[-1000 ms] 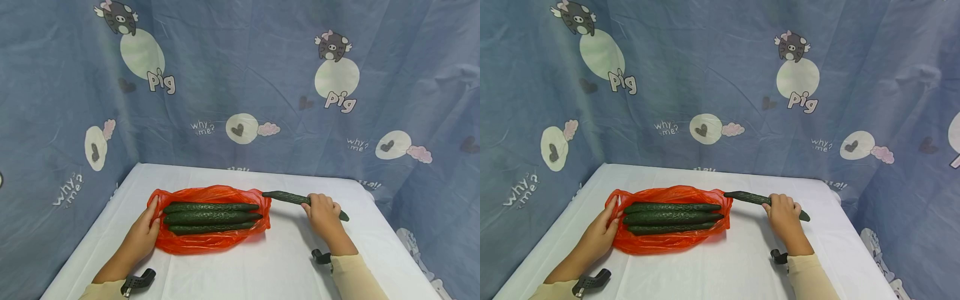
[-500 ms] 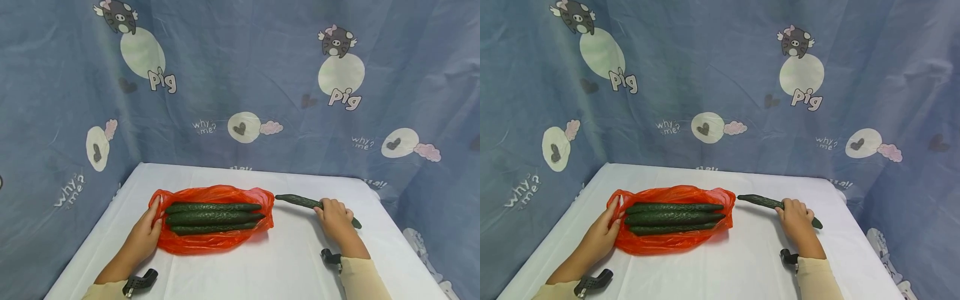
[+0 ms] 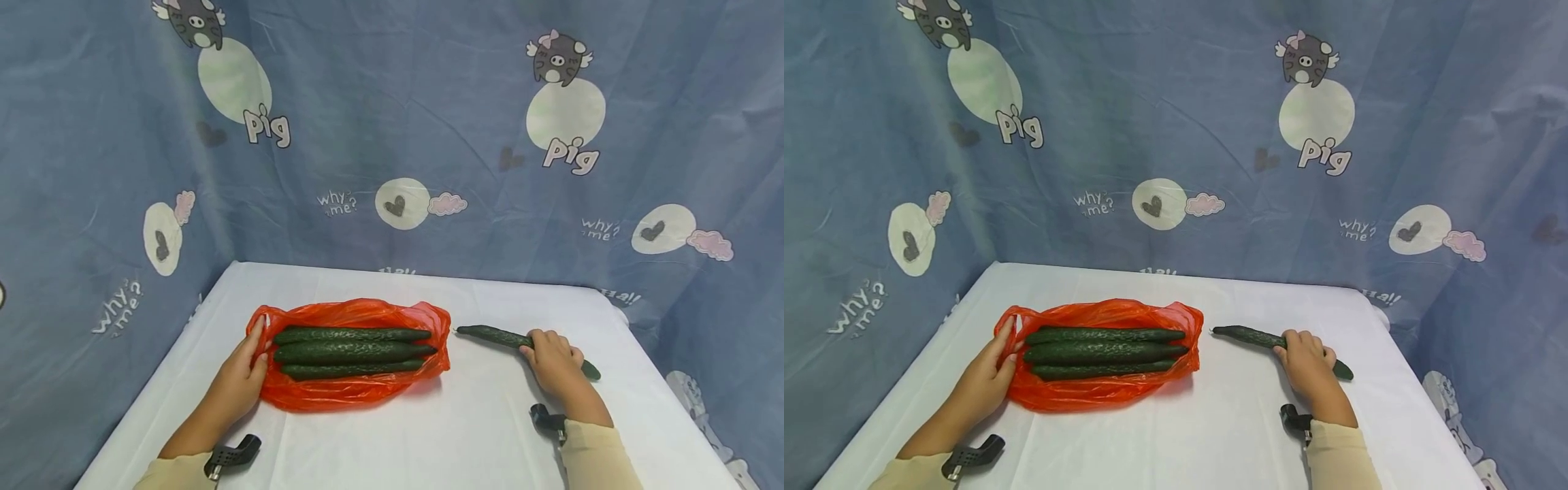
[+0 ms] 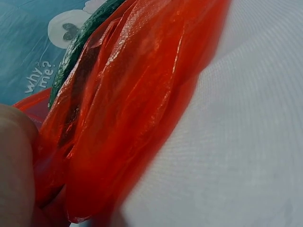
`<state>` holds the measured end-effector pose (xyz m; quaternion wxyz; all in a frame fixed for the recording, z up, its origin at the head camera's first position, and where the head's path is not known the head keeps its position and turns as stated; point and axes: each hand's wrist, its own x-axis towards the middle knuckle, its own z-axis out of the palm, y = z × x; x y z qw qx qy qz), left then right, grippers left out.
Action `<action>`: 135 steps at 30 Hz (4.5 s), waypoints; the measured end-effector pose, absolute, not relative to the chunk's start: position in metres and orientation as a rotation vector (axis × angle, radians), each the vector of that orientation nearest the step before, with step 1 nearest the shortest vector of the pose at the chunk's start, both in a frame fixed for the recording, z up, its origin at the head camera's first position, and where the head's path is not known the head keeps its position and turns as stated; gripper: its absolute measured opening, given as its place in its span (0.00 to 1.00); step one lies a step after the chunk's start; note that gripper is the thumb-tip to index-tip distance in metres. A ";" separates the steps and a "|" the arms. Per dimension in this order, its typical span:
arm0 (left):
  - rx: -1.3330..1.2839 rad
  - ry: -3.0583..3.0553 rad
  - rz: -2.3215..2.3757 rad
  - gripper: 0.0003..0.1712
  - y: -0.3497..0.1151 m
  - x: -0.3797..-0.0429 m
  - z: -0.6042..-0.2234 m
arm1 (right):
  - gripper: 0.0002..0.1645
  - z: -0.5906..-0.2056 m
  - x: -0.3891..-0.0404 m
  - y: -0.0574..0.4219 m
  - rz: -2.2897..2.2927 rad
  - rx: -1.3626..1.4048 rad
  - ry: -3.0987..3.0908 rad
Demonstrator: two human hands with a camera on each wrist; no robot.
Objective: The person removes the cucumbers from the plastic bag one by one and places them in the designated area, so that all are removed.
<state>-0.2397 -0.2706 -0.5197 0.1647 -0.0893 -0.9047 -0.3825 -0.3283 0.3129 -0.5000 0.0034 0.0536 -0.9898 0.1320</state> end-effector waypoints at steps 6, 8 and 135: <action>-0.245 -2.597 -1.084 0.47 -0.270 -0.239 -0.524 | 0.29 -0.505 -0.329 0.312 0.383 0.184 -3.125; -0.249 -2.598 -1.079 0.47 -0.270 -0.240 -0.524 | 0.29 -0.505 -0.329 0.311 0.383 0.181 -3.130; -0.252 -2.633 -1.071 0.47 -0.268 -0.242 -0.518 | 0.42 -0.485 -0.300 0.028 0.371 0.837 -2.772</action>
